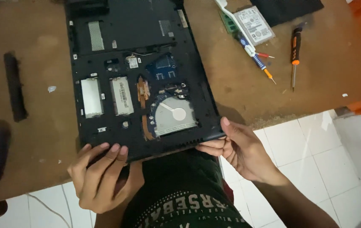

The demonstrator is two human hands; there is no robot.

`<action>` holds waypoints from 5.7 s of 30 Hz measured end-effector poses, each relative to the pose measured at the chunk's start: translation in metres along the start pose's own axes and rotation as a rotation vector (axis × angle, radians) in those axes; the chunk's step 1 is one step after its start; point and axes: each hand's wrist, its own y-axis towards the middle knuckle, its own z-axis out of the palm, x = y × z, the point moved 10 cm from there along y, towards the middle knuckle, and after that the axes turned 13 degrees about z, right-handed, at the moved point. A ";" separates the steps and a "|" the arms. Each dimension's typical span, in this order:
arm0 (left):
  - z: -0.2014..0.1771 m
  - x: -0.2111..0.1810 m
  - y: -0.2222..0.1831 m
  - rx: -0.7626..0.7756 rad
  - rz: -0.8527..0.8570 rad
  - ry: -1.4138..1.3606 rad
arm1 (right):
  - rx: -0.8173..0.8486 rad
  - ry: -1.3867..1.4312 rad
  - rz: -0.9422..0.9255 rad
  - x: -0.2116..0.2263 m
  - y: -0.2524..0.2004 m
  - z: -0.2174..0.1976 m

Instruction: Disassembling and reassembling a laptop chassis to reinstall internal components like the motherboard.

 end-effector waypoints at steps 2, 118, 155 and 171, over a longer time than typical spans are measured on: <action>-0.001 0.001 -0.003 -0.036 -0.009 -0.002 | -0.108 0.072 0.061 -0.004 0.000 -0.007; -0.028 0.013 0.160 -0.382 0.155 0.270 | -1.263 -1.181 -0.439 0.225 -0.038 -0.139; -0.022 0.017 0.167 -0.392 0.081 0.203 | -0.065 -0.503 -2.052 0.160 -0.177 0.094; -0.030 0.007 0.177 -0.395 0.195 0.032 | -0.196 -0.743 -1.941 0.157 -0.181 0.116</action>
